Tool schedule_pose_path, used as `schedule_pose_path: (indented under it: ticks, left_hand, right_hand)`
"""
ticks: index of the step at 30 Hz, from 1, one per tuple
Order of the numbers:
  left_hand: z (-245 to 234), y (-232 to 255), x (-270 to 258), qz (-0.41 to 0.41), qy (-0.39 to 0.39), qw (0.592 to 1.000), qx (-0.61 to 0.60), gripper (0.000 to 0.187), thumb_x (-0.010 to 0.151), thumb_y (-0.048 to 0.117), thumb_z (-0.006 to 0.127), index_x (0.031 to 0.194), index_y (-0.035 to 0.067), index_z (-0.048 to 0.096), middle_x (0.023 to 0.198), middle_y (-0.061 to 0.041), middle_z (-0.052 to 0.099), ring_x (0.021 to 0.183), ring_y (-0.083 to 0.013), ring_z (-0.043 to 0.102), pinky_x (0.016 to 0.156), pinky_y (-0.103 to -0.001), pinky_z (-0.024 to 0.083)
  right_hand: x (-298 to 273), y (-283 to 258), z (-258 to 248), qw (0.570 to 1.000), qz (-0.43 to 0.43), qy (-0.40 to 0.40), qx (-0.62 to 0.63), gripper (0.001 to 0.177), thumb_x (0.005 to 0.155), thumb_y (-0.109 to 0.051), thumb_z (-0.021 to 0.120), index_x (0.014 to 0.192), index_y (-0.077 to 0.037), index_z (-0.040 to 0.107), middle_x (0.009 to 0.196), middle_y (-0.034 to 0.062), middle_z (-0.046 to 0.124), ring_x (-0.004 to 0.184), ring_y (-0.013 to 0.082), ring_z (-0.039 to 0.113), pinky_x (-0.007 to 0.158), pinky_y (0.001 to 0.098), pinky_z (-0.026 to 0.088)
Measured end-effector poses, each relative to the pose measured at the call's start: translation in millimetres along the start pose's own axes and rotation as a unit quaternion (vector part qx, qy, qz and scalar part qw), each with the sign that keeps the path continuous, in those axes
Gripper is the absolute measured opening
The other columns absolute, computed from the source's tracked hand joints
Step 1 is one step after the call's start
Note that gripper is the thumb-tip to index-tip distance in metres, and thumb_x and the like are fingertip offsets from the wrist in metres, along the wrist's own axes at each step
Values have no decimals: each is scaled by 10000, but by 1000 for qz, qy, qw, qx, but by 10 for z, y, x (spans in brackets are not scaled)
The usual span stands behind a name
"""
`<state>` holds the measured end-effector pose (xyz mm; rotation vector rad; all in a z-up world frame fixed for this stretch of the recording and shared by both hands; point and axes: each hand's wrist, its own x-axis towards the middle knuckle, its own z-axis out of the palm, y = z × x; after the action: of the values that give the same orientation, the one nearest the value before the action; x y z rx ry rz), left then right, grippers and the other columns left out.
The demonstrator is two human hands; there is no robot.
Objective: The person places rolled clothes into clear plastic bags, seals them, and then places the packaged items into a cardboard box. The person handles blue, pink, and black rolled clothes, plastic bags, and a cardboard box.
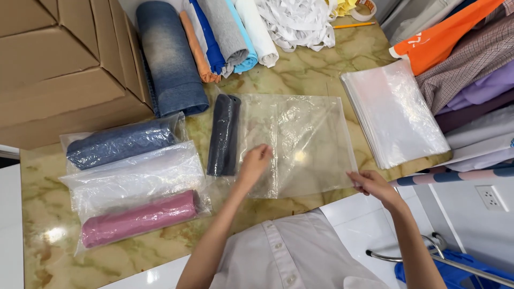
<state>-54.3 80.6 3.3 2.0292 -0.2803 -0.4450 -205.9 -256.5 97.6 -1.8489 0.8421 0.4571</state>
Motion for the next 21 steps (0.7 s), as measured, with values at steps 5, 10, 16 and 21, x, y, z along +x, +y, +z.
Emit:
schedule_pose_path:
  ticks: [5, 10, 16, 21]
  left_hand:
    - [361, 1106, -407, -71, -202, 934, -286, 622, 1062, 494, 445, 735, 66, 756, 586, -114, 684, 506, -203, 697, 505, -316, 602]
    - [525, 1296, -583, -90, -228, 901, -358, 760, 1037, 728, 486, 1052, 7, 727, 880, -191, 723, 697, -292, 735, 499, -401, 625]
    - [495, 1146, -452, -53, -61, 917, -392, 534, 1100, 427, 515, 791, 1, 604, 585, -52, 455, 532, -198, 626, 510, -331, 603]
    - [375, 1075, -487, -54, -23, 953, -298, 452, 1074, 290, 517, 701, 48, 600, 535, -77, 516, 473, -186, 619, 453, -297, 568]
  right_hand:
    - [-180, -584, 443, 982, -41, 12, 183, 414, 990, -298, 666, 1131, 91, 660, 948, 148, 630, 881, 256, 680, 752, 339, 520]
    - [-319, -955, 919, 962, -123, -18, 242, 309, 1026, -264, 618, 1012, 30, 710, 835, 77, 568, 741, 197, 639, 647, 304, 504]
    - [-332, -994, 1185, 959, -196, -21, 204, 316, 1078, -267, 537, 985, -6, 690, 836, 82, 588, 856, 219, 627, 809, 377, 554]
    - [-154, -681, 1292, 967, -226, -8, 116, 361, 1088, -292, 523, 843, -38, 601, 688, 61, 521, 688, 190, 565, 603, 287, 474]
